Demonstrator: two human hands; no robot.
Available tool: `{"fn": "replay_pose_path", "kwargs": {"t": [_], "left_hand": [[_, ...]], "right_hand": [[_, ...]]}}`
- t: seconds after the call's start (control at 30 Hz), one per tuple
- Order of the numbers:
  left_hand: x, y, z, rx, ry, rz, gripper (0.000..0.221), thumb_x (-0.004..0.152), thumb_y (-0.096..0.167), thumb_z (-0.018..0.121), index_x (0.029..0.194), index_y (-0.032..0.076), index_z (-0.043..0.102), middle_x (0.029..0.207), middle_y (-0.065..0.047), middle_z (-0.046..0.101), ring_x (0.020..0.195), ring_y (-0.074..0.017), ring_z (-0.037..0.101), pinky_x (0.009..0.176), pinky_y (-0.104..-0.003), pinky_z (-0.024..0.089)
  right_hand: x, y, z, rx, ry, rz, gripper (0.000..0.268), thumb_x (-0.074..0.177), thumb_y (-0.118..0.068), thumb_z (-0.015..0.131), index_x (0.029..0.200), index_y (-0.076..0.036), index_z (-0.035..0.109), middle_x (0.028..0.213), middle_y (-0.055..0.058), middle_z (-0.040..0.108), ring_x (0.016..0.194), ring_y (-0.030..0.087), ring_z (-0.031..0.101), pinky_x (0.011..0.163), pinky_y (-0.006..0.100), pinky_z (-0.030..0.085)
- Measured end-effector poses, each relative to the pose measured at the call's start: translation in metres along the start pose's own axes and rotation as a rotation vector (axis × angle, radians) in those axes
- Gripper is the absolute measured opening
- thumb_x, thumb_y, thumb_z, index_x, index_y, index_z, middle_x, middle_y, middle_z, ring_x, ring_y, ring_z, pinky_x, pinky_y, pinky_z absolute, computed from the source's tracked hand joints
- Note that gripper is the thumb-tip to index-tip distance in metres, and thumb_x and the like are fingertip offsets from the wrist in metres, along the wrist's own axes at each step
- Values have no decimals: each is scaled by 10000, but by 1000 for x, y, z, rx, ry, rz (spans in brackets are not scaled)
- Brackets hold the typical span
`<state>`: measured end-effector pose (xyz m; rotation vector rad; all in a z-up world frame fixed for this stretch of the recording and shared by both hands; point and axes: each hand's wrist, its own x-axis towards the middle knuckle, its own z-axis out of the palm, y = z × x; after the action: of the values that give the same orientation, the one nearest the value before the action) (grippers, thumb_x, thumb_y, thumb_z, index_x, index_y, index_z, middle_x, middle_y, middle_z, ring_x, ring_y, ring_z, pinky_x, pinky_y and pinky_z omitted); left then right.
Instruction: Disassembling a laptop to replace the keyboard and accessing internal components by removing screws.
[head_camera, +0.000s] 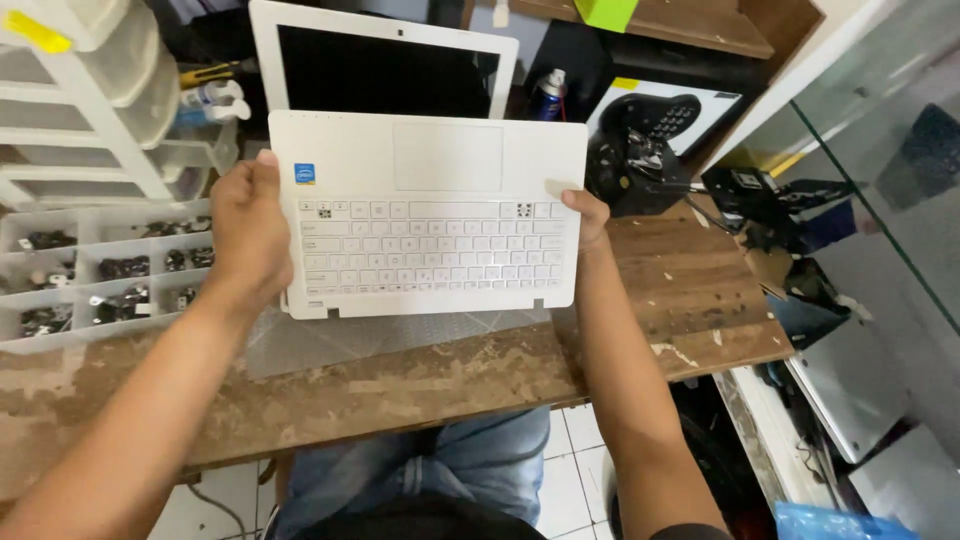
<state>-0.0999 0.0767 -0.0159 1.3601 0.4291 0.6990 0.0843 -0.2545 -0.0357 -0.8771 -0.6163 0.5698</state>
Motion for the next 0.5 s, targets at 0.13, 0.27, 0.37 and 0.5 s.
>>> {"fn": "replay_pose_path", "kwargs": {"t": [0.13,0.27,0.37,0.5], "left_hand": [[0,15,-20,8,61,-56,283,1116,355,540,960,143,646,760,38,612,646,-64,582,659,-196,497],[18,-4,-32,59,43,-105,216,1106,323,558,1045,133,639,830,38,583,715,-88,560,696,-220,462],[25,-14,-37,106,-42,-111,237,1094,248,531,1184,46,616,931,-29,620,808,-154,598,755,-294,490],[31,-23,-39,170,-191,-27,305,1053,103,543,1296,-81,539,1053,-172,647,936,-247,641,829,-416,543]], "right_hand": [[21,1,67,26,123,125,530,704,-275,666,1135,28,714,824,220,708,608,324,702,601,447,598],[42,2,96,-208,366,208,476,780,-281,756,1172,-21,683,839,208,693,617,290,693,485,377,560],[44,12,85,-371,462,213,553,859,-265,756,1332,-37,581,896,191,692,689,265,717,548,353,603],[35,12,89,-607,515,245,641,985,-259,636,1493,58,408,952,167,696,753,216,732,642,300,631]]}}
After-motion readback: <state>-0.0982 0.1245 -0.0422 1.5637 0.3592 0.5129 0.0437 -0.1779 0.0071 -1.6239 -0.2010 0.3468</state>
